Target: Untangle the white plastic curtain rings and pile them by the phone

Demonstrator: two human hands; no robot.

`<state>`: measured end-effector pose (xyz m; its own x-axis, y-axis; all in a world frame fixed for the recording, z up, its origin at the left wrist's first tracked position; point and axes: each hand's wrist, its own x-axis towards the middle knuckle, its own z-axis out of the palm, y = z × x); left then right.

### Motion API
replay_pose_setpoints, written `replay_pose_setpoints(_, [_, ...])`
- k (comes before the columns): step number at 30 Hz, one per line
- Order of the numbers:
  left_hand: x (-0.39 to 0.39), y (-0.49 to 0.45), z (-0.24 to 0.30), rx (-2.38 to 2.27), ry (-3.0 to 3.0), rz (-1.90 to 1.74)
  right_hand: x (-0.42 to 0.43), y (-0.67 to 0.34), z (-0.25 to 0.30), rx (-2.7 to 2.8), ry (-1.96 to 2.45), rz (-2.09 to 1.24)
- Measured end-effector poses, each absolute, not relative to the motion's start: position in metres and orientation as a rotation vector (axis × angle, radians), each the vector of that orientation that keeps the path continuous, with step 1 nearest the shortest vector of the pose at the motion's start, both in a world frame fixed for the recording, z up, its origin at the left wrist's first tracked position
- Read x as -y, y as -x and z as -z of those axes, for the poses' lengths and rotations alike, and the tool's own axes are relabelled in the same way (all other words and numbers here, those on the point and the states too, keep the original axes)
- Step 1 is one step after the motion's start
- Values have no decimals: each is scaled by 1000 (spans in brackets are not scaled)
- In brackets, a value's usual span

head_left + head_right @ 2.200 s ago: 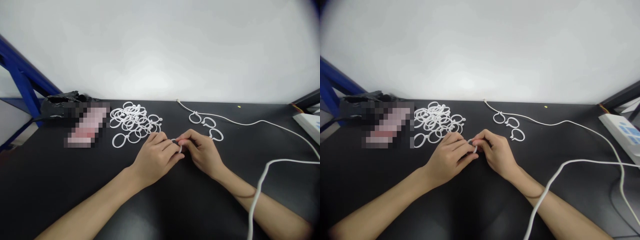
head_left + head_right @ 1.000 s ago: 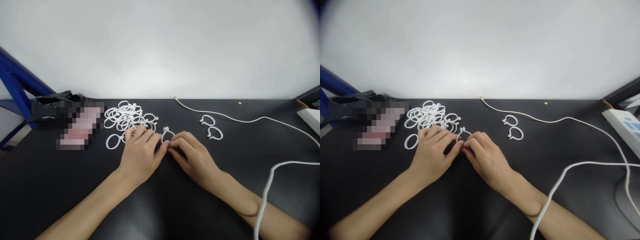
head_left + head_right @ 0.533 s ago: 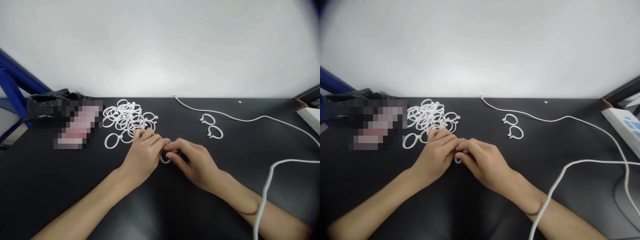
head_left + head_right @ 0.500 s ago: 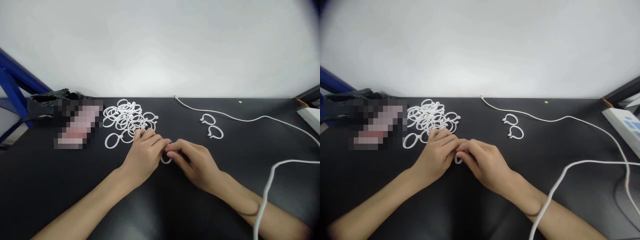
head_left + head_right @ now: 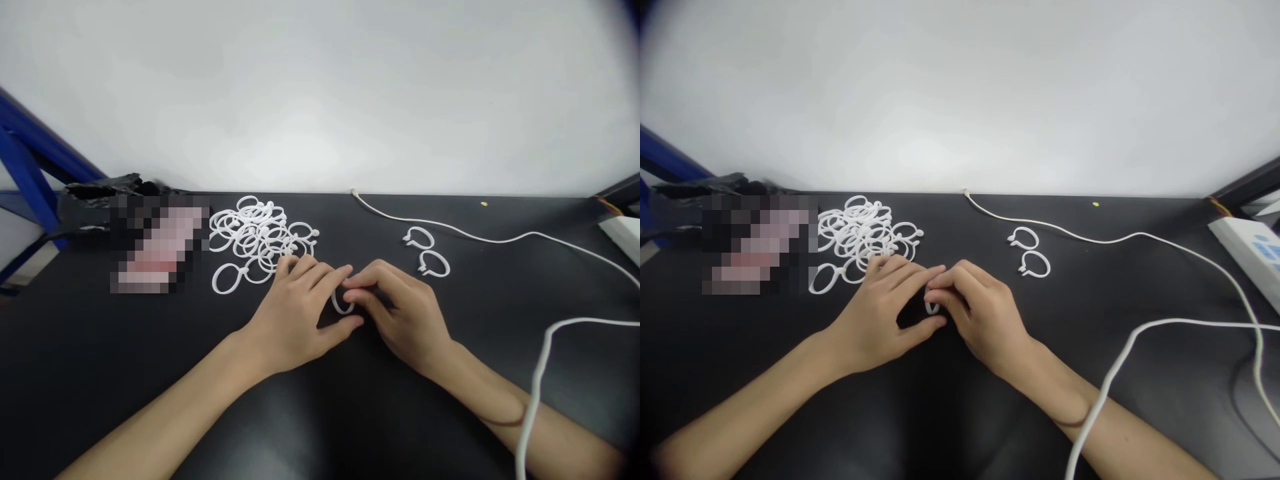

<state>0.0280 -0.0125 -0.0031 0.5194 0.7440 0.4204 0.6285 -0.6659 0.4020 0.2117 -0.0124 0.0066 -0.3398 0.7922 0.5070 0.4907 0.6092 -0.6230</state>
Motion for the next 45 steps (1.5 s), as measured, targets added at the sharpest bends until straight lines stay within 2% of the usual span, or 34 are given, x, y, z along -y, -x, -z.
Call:
replay_pose_setpoints(11, [11,-31,7,-1220,-2674,-955,11,-216,-6,2055,1047,-430])
replay_pose_setpoints(15, [5,-22,5,-1531,-2763,-940,-5,-231,-1,2123,1286,67])
replay_pose_setpoints(18, [-3,-10,4,-1881,-2729,-820,-18,-246,4,2005,1737,535])
replay_pose_setpoints(21, [-9,-2,5,-2120,-2642,-670,-25,-258,9,1968,1957,669])
replay_pose_setpoints(26, [-9,-3,5,-2166,-2561,-608,-29,-262,10,2101,1909,544])
replay_pose_setpoints(29, [-5,-8,4,-2063,-2586,-706,-26,-256,6,2243,1637,383])
replay_pose_setpoints(33, [0,-15,4,-1723,-2750,-836,-14,-241,1,2359,1139,-2])
replay_pose_setpoints(36, [3,-19,6,-1373,-2890,-891,-3,-229,-1,2321,975,-290])
replay_pose_setpoints(39, [2,-21,9,-1177,-2944,-942,4,-221,-1,2216,944,-418])
replay_pose_setpoints(45, [0,-23,8,-1118,-2811,-1036,7,-215,-2,2014,1141,-406])
